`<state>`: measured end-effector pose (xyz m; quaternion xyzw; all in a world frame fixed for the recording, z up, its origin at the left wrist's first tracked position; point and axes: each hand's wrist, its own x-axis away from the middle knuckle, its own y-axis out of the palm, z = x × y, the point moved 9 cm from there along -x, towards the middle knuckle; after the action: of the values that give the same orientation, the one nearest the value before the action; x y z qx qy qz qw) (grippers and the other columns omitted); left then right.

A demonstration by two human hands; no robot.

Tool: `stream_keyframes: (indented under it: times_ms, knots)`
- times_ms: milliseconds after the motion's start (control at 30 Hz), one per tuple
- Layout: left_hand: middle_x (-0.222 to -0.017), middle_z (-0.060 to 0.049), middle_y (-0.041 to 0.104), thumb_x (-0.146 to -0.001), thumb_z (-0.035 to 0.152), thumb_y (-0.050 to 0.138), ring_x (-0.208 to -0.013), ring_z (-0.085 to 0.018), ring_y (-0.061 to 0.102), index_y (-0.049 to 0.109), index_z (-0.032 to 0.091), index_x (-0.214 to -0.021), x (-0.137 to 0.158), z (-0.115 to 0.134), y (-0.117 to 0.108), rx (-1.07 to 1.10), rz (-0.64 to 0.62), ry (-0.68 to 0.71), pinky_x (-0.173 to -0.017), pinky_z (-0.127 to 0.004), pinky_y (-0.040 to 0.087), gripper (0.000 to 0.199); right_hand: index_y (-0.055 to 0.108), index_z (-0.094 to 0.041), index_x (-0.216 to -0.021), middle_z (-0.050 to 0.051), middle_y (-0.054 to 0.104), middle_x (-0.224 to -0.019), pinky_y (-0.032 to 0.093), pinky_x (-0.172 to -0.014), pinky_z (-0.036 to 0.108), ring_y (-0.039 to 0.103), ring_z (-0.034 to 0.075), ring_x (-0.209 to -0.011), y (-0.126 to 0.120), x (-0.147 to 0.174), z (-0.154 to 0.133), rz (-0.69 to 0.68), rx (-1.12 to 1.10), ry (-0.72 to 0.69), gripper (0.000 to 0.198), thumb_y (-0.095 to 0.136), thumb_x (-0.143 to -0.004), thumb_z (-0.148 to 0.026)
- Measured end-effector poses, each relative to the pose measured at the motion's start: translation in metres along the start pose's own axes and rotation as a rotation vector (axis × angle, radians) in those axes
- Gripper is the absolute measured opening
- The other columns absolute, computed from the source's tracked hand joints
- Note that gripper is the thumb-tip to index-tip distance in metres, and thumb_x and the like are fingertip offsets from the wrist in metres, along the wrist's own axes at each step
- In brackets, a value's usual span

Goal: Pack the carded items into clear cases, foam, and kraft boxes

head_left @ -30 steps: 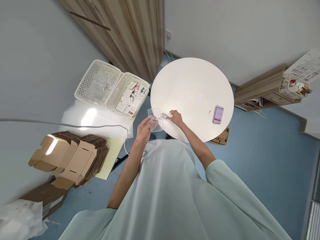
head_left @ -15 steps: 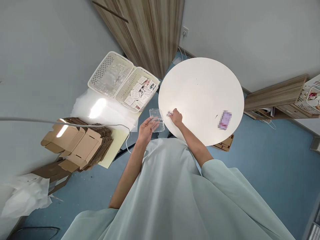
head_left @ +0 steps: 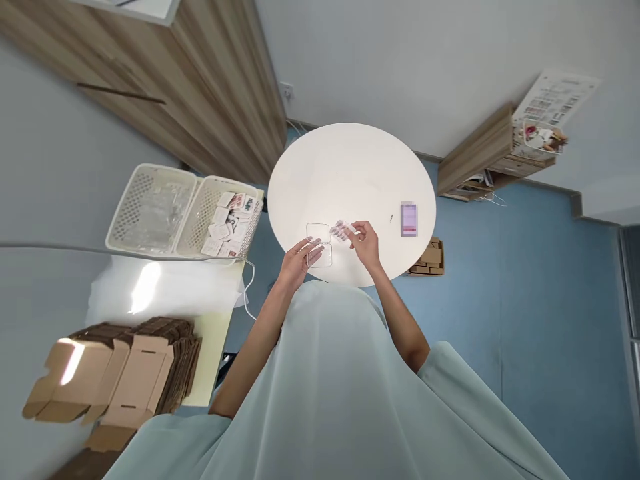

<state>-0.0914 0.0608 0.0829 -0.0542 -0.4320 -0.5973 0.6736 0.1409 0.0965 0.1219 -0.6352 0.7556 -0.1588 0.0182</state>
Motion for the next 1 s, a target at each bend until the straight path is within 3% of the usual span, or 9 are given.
stream_keyframes:
  times_ms: [167,300,500,667,800,900,1000]
  knots:
    - [-0.123,-0.015,0.081,-0.094,0.021,0.078,-0.118,-0.025,0.076,0.077,0.014,-0.119,-0.006,-0.004,0.049,-0.047,-0.171,-0.023,-0.109,-0.041,0.059,0.026,0.067,-0.027,-0.107,0.001,0.075,-0.105,0.056,-0.078,0.032,0.063,0.015,-0.074,-0.008,0.026,-0.031,-0.137,0.051,-0.118,0.031,0.072,-0.096,-0.056]
    - [-0.123,-0.017,0.081,-0.094,0.024,0.079,-0.114,-0.026,0.077,0.076,0.012,-0.121,-0.004,-0.005,0.069,-0.072,-0.253,-0.033,-0.102,-0.039,0.061,0.030,0.072,-0.027,-0.107,0.001,0.078,-0.107,0.053,-0.088,0.035,0.066,0.018,-0.081,-0.016,0.034,-0.035,-0.170,0.176,-0.171,0.023,0.072,-0.097,-0.048]
    - [-0.131,-0.019,0.079,-0.093,0.024,0.079,-0.115,-0.027,0.077,0.075,0.012,-0.124,-0.002,-0.004,0.075,-0.081,-0.265,-0.029,-0.103,-0.041,0.061,0.033,0.076,-0.029,-0.110,0.002,0.078,-0.111,0.047,-0.109,0.042,0.068,0.019,-0.083,-0.019,0.045,-0.040,-0.173,0.365,-0.220,0.012,0.073,-0.101,-0.037]
    - [-0.133,-0.019,0.078,-0.092,0.026,0.082,-0.123,-0.028,0.075,0.074,0.013,-0.126,0.003,-0.005,0.076,-0.074,-0.279,-0.019,-0.108,-0.043,0.059,0.038,0.079,-0.029,-0.118,0.006,0.069,-0.120,0.047,-0.110,0.044,0.068,0.019,-0.089,-0.014,0.050,-0.044,-0.135,0.498,-0.318,0.018,0.075,-0.102,-0.034]
    - [-0.132,-0.018,0.079,-0.094,0.024,0.080,-0.124,-0.027,0.074,0.075,0.012,-0.126,0.006,-0.006,0.071,-0.048,-0.253,-0.010,-0.110,-0.041,0.058,0.035,0.081,-0.029,-0.113,0.008,0.070,-0.117,0.048,-0.110,0.046,0.069,0.024,-0.102,-0.009,0.052,-0.045,-0.124,0.541,-0.358,0.015,0.077,-0.101,-0.036]
    - [-0.134,-0.018,0.078,-0.095,0.024,0.079,-0.127,-0.028,0.074,0.075,0.012,-0.127,0.009,-0.006,0.069,-0.022,-0.252,-0.004,-0.112,-0.042,0.058,0.034,0.081,-0.028,-0.109,0.006,0.071,-0.112,0.050,-0.107,0.043,0.069,0.022,-0.093,-0.018,0.045,-0.044,-0.055,0.437,-0.302,0.020,0.075,-0.101,-0.045]
    - [-0.136,-0.019,0.077,-0.095,0.026,0.079,-0.129,-0.030,0.073,0.074,0.012,-0.128,0.013,-0.007,0.069,-0.004,-0.258,-0.010,-0.113,-0.046,0.057,0.036,0.078,-0.025,-0.114,0.007,0.074,-0.112,0.055,-0.095,0.038,0.067,0.020,-0.086,-0.037,0.027,-0.032,0.087,0.262,-0.139,0.037,0.070,-0.101,-0.058]
